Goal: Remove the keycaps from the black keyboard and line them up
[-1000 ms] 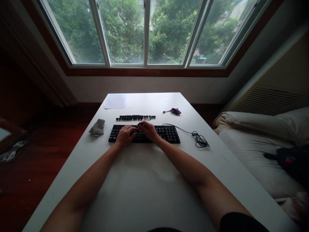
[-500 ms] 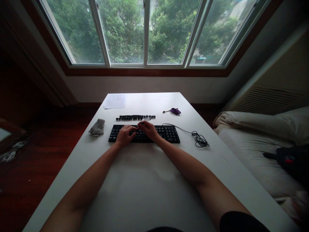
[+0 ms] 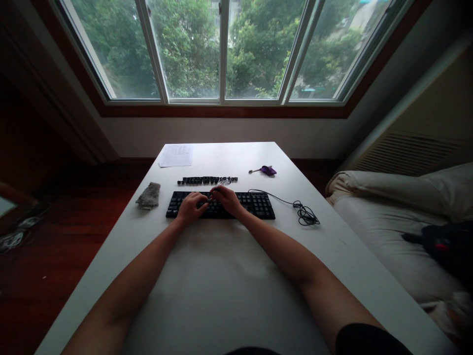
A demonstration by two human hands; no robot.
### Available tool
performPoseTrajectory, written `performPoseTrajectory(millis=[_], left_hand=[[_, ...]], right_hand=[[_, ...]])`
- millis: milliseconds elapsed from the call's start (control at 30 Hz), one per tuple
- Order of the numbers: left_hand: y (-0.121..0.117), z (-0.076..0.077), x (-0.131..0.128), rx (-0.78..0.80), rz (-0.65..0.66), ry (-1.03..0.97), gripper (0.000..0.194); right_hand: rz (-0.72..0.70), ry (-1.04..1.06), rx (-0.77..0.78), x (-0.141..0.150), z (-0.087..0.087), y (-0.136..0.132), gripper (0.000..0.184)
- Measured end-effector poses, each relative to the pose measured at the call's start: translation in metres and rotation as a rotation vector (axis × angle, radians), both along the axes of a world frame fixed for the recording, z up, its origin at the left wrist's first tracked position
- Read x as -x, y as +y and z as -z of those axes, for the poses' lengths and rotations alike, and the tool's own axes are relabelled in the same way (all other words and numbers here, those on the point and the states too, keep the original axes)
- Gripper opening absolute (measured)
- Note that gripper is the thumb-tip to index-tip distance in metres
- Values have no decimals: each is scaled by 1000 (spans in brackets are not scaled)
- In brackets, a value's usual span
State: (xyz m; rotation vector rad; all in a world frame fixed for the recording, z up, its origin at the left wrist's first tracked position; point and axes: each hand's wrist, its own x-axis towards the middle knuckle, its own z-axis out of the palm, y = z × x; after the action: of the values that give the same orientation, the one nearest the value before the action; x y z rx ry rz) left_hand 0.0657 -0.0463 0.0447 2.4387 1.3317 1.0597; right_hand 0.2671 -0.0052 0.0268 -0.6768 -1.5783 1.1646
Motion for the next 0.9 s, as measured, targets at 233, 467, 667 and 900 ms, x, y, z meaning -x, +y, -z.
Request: performPoseTrajectory(millis=[233,467,667,900], left_hand=[[-1,1,0,-17,18,-9,13],[-1,2,-1,-12,29,-7,15],[-2,2,-1,14,20,-10,16],[-3,0,-3,21,10,-20,18]], right_hand=[[14,7,36,0,3,3,32],[24,7,67,1,0,1,34],[25,13,57,1,2,2,34],[42,12,67,1,2,2,34]])
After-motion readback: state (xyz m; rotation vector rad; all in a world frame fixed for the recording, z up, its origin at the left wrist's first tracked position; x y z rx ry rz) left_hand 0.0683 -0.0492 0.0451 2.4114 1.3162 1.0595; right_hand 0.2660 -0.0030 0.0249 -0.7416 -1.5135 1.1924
